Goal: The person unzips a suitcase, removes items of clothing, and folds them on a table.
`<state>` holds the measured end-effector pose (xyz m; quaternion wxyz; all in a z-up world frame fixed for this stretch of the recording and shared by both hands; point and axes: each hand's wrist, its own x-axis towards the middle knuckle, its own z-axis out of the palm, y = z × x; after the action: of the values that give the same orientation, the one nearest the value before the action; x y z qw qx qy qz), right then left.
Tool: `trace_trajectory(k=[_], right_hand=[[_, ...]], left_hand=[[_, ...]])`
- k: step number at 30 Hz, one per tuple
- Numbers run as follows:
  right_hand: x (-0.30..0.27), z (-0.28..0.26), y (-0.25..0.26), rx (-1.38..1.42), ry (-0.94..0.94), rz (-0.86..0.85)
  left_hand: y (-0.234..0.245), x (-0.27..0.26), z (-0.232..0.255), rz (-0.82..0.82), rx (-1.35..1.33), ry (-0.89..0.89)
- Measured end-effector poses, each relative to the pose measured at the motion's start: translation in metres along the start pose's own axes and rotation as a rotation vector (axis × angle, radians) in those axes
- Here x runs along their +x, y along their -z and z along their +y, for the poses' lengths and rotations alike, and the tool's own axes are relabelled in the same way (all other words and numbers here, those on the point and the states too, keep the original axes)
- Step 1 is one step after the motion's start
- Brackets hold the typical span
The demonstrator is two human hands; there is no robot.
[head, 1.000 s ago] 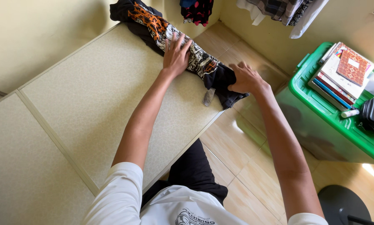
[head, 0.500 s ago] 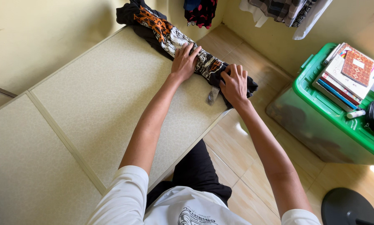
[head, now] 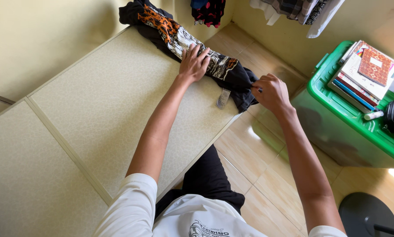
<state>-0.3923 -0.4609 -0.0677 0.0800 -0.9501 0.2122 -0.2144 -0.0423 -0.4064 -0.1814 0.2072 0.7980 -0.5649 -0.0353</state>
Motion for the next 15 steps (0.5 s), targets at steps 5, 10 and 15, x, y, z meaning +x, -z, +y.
trace_trajectory(k=[5, 10, 15], right_hand=[[0.016, -0.019, 0.023, -0.006, -0.140, -0.277], [0.051, -0.030, -0.010, -0.055, -0.191, -0.123], [0.053, -0.022, -0.087, -0.118, -0.140, -0.122]], left_hand=[[0.015, -0.011, 0.033, -0.050, 0.122, 0.087], [0.020, -0.024, 0.041, -0.034, 0.235, 0.079], [0.014, -0.026, 0.037, 0.051, 0.184, 0.038]])
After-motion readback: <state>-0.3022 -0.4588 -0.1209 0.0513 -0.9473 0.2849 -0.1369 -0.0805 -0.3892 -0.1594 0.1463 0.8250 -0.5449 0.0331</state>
